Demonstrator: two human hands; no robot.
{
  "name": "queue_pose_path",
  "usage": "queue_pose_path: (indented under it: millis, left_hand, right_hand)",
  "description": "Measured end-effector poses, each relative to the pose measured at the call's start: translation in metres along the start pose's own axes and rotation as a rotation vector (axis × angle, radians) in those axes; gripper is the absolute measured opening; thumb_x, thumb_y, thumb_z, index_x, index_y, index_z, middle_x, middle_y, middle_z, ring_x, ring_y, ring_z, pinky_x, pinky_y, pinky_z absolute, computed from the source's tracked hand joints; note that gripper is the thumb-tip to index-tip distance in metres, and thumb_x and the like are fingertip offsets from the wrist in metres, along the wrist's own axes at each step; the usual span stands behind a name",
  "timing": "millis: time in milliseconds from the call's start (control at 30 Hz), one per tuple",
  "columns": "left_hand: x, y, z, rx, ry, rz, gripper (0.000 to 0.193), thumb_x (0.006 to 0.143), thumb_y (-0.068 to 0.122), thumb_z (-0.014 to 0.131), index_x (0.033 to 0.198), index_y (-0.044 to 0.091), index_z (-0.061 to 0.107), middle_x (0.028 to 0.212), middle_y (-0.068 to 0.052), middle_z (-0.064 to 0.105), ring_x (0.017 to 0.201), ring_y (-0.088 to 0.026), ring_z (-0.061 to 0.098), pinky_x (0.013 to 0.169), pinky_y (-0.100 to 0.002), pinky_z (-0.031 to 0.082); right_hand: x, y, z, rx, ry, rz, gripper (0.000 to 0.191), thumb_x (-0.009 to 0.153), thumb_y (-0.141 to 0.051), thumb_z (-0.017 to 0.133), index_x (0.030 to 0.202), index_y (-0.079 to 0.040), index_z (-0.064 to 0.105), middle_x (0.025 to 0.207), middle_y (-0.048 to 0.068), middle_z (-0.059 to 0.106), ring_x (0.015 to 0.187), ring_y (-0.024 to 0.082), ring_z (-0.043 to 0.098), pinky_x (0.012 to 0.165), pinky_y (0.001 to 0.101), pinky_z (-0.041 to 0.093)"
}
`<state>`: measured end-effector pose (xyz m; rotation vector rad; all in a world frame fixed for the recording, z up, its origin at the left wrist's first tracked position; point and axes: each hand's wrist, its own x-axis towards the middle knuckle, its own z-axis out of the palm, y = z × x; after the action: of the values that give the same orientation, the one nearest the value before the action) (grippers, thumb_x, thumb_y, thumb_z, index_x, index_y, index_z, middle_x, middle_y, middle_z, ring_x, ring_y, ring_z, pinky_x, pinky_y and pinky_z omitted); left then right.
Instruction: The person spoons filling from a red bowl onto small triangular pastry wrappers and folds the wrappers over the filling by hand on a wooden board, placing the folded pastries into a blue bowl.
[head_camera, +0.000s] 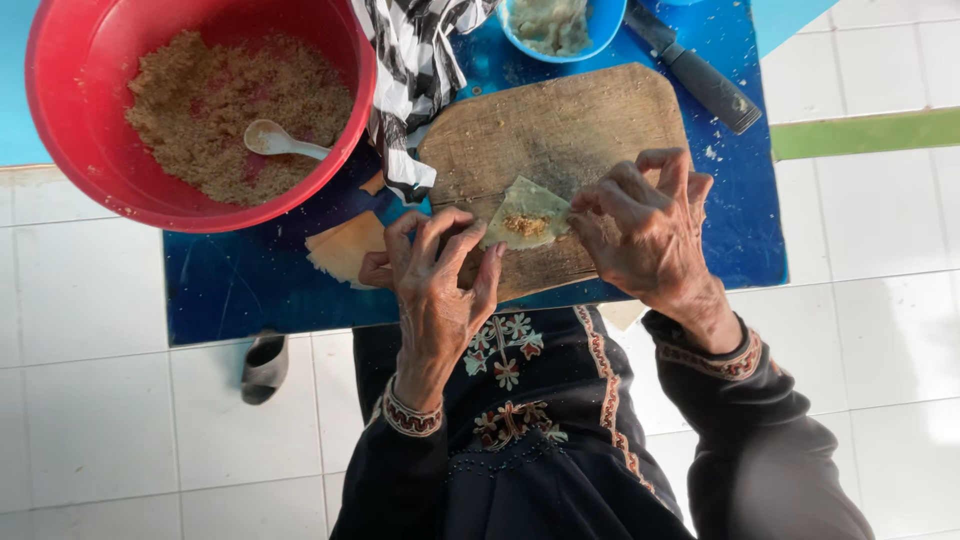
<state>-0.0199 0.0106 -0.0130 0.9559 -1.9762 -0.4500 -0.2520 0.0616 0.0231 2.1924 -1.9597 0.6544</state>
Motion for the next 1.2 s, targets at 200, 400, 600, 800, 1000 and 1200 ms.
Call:
queue_pose_path:
  millis: [200, 400, 600, 800, 1000, 1200]
  left_hand:
    - [-0.001, 0.009, 0.014, -0.024, 0.068, -0.067, 0.02, 0.086, 0.004, 0.082, 0.099, 0.006, 0.068, 0.112, -0.001, 0.07, 0.111, -0.027, 0.054, 0.095, -0.04, 0.043]
    - [0.0, 0.013, 0.02, -0.052, 0.04, -0.062, 0.018, 0.091, 0.002, 0.078, 0.104, 0.005, 0.065, 0.115, -0.003, 0.069, 0.111, -0.026, 0.055, 0.098, -0.04, 0.045]
    - [-0.004, 0.01, 0.022, -0.039, 0.062, -0.042, 0.02, 0.093, 0.004, 0.078, 0.107, 0.005, 0.065, 0.115, -0.004, 0.069, 0.115, -0.027, 0.055, 0.097, -0.039, 0.047]
    - [-0.006, 0.009, 0.019, -0.007, 0.145, -0.068, 0.031, 0.091, 0.011, 0.081, 0.115, 0.005, 0.063, 0.127, -0.009, 0.063, 0.121, -0.032, 0.051, 0.103, -0.044, 0.044]
    - [-0.008, 0.009, 0.017, 0.009, 0.161, -0.08, 0.024, 0.09, 0.013, 0.081, 0.108, 0.006, 0.068, 0.131, -0.008, 0.061, 0.125, -0.032, 0.046, 0.106, -0.044, 0.041]
    - [-0.008, 0.012, 0.017, 0.14, 0.213, -0.06, 0.018, 0.082, 0.018, 0.081, 0.095, 0.007, 0.073, 0.121, -0.008, 0.061, 0.121, -0.031, 0.046, 0.102, -0.051, 0.037]
  right_hand:
    - [-0.001, 0.003, 0.004, -0.028, -0.013, -0.007, 0.022, 0.087, -0.031, 0.084, 0.102, -0.018, 0.073, 0.103, -0.002, 0.065, 0.117, 0.031, 0.042, 0.09, 0.0484, 0.027]
    - [-0.002, 0.002, -0.004, 0.03, -0.004, -0.034, 0.02, 0.087, -0.025, 0.083, 0.103, -0.018, 0.073, 0.107, -0.002, 0.065, 0.118, 0.029, 0.042, 0.089, 0.0477, 0.026]
    - [-0.008, 0.001, -0.011, 0.124, 0.036, -0.158, 0.024, 0.083, -0.03, 0.088, 0.102, -0.022, 0.077, 0.107, -0.006, 0.066, 0.116, 0.028, 0.044, 0.092, 0.0498, 0.025]
    - [0.008, -0.011, -0.023, 0.043, 0.037, -0.225, 0.02, 0.085, -0.027, 0.088, 0.101, -0.022, 0.076, 0.107, -0.006, 0.068, 0.117, 0.026, 0.047, 0.096, 0.0492, 0.026]
    - [0.063, -0.044, -0.046, 0.254, 0.326, -0.341, 0.015, 0.093, -0.012, 0.084, 0.1, -0.014, 0.071, 0.104, 0.002, 0.067, 0.111, 0.03, 0.056, 0.098, 0.0508, 0.039]
    - [0.148, -0.085, -0.04, 0.321, 0.268, -0.639, 0.036, 0.09, 0.004, 0.067, 0.123, -0.012, 0.062, 0.116, 0.003, 0.065, 0.105, 0.021, 0.058, 0.101, 0.0415, 0.04]
